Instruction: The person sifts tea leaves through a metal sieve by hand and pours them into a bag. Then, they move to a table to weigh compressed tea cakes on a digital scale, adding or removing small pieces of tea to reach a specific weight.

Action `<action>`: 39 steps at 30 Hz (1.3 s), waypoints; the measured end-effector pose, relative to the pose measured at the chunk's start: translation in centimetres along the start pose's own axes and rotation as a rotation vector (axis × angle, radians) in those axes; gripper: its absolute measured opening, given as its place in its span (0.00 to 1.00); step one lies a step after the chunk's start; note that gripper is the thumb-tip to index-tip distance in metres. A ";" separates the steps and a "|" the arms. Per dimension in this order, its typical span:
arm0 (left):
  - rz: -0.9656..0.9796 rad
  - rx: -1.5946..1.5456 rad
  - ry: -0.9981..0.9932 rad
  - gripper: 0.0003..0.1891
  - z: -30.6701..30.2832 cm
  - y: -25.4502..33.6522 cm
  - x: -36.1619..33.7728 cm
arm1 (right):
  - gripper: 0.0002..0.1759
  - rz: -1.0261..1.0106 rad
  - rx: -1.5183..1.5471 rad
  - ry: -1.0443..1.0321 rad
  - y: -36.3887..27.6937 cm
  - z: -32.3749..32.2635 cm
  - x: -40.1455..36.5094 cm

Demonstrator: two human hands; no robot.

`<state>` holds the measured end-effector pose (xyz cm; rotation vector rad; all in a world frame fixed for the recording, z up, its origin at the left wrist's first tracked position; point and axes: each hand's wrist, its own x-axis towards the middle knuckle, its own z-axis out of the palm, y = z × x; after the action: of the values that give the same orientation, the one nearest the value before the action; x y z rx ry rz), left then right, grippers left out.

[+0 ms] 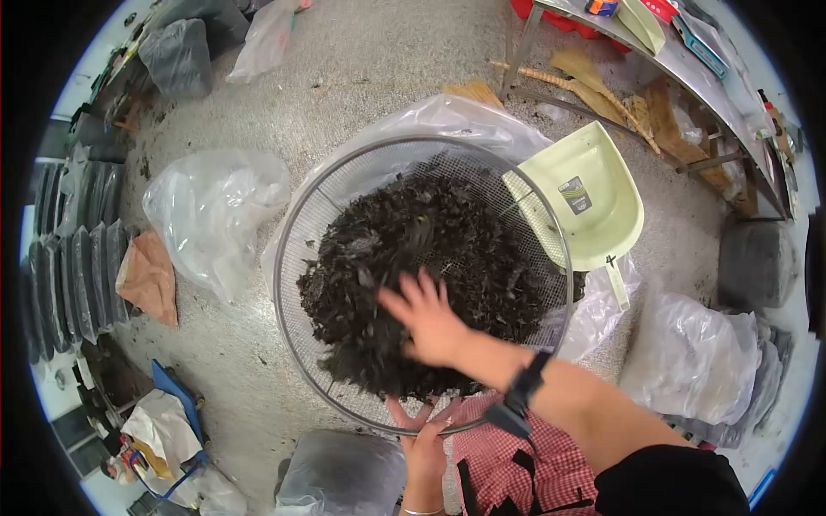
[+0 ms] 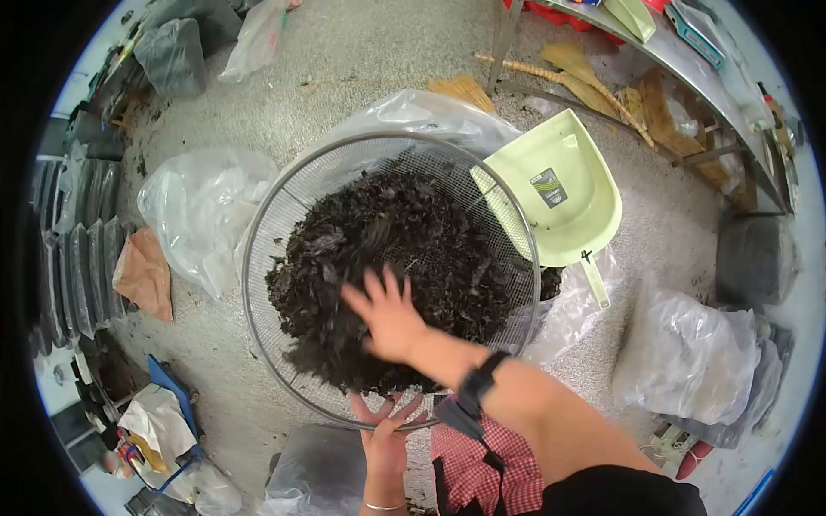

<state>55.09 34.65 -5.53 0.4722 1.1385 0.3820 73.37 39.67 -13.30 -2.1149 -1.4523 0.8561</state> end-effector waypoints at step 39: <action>0.068 0.111 0.031 0.32 -2.0 0.4 0.4 | 0.36 -0.125 -0.027 0.231 -2.9 1.0 1.6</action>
<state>53.40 35.45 -6.28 0.6045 1.1804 0.3876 71.16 42.22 -12.57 -2.0399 -1.4623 0.5296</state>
